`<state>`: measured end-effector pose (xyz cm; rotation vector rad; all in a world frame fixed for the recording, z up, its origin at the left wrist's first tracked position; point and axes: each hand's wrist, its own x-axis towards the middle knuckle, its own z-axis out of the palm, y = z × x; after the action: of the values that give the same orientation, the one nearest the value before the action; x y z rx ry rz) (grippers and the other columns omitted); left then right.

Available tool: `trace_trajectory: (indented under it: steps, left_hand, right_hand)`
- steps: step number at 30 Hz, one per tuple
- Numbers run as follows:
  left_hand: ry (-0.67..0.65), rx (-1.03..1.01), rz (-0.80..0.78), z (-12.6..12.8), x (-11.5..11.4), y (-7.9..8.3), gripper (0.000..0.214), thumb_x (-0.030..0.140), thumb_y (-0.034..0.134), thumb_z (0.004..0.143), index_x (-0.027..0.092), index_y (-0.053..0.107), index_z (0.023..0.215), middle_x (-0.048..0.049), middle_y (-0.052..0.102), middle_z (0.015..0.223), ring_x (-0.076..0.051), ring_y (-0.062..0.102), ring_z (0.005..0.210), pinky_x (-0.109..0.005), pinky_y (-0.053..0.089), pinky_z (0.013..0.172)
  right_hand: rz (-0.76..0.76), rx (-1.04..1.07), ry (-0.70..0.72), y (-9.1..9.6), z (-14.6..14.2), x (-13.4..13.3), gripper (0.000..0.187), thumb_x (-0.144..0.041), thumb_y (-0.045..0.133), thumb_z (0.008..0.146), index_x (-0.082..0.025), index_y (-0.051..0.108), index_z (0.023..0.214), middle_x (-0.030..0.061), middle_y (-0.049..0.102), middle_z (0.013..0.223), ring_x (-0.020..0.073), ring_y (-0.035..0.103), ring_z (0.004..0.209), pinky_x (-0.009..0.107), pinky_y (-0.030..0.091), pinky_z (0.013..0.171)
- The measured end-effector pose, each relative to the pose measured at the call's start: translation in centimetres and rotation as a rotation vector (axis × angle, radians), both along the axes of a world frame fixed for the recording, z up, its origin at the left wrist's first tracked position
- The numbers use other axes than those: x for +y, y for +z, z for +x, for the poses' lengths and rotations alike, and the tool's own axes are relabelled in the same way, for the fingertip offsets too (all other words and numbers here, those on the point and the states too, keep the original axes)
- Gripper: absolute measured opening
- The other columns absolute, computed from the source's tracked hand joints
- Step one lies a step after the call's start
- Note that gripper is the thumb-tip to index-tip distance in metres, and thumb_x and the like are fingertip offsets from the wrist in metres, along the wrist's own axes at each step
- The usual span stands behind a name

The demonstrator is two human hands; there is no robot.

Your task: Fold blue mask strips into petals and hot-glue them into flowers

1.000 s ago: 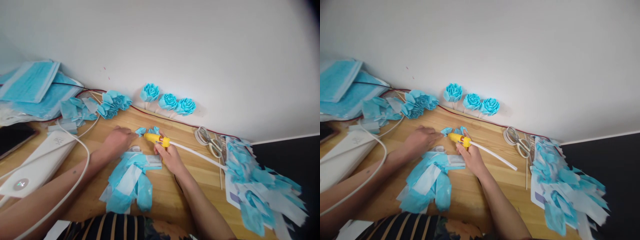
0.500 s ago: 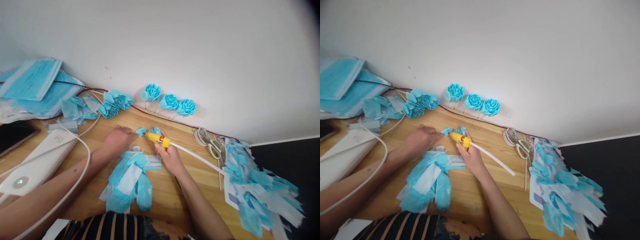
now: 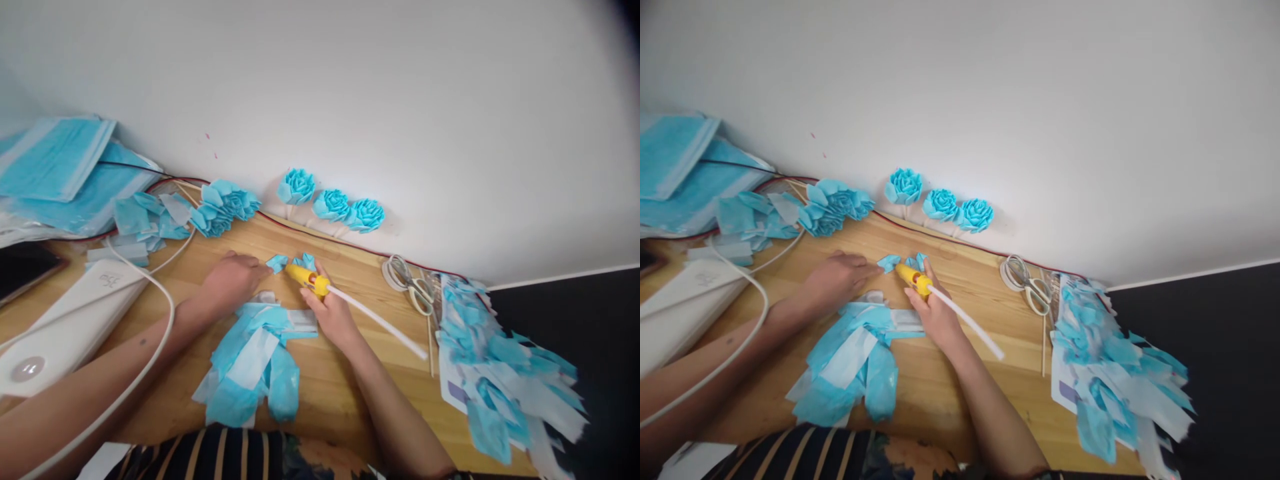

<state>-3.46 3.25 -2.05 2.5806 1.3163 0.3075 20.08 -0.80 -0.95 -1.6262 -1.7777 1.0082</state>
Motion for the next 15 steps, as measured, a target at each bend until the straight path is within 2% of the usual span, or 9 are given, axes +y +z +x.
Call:
trace_trajectory:
  steps: [4,7,9,11,13,15]
  left_hand:
    - [0.019,-0.004,0.012,-0.1,0.0,0.0,0.025,0.019,0.048,0.092,0.02,0.071,0.102,-0.0065,0.067,0.08,-0.02,0.064,0.081,-0.032,0.042,0.076]
    - [0.023,-0.003,-0.003,-0.1,-0.1,0.2,0.026,0.016,0.048,0.091,0.021,0.071,0.101,-0.0057,0.067,0.081,-0.02,0.063,0.082,-0.031,0.042,0.077]
    - [0.023,-0.012,-0.013,0.0,-0.1,0.3,0.026,0.015,0.048,0.091,0.021,0.072,0.1,-0.0063,0.068,0.082,-0.02,0.063,0.083,-0.031,0.042,0.078]
    - [0.026,-0.019,-0.016,0.0,-0.2,0.5,0.026,0.015,0.048,0.09,0.02,0.072,0.1,-0.0069,0.068,0.083,-0.021,0.063,0.083,-0.032,0.042,0.078]
    - [0.024,-0.006,-0.012,0.1,-0.2,0.6,0.026,0.016,0.048,0.091,0.02,0.072,0.101,-0.0072,0.068,0.083,-0.021,0.063,0.082,-0.032,0.041,0.077]
    - [0.017,0.023,-0.003,0.1,-0.2,0.6,0.027,0.018,0.047,0.093,0.02,0.072,0.103,-0.0077,0.068,0.083,-0.022,0.063,0.082,-0.033,0.04,0.075]
  right_hand:
    - [0.147,-0.322,0.119,1.1,0.3,-0.6,0.067,-0.038,0.054,0.091,-0.023,0.033,0.153,0.0143,0.069,0.115,0.033,0.063,0.103,0.045,0.05,0.086]
    - [0.266,-0.472,0.13,2.4,2.4,-1.5,0.067,-0.032,0.045,0.096,-0.021,0.021,0.157,0.0157,0.068,0.114,0.0323,0.064,0.101,0.046,0.052,0.085]
    - [0.323,-0.59,0.1,2.9,5.2,-2.4,0.068,-0.026,0.039,0.096,-0.019,0.013,0.159,0.0175,0.067,0.116,0.0323,0.064,0.102,0.047,0.052,0.086]
    - [0.354,-0.715,0.106,3.0,8.9,-3.4,0.073,-0.019,0.038,0.093,-0.017,0.008,0.159,0.02,0.063,0.126,0.0338,0.062,0.111,0.049,0.051,0.093]
    - [0.313,-0.845,0.098,2.8,12.7,-4.3,0.079,-0.016,0.043,0.088,-0.014,0.007,0.159,0.0209,0.064,0.126,0.035,0.062,0.113,0.051,0.051,0.095]
    - [0.247,-0.924,0.108,2.8,15.8,-4.9,0.077,-0.016,0.044,0.087,-0.012,0.013,0.158,0.0205,0.067,0.121,0.0351,0.064,0.111,0.052,0.053,0.093]
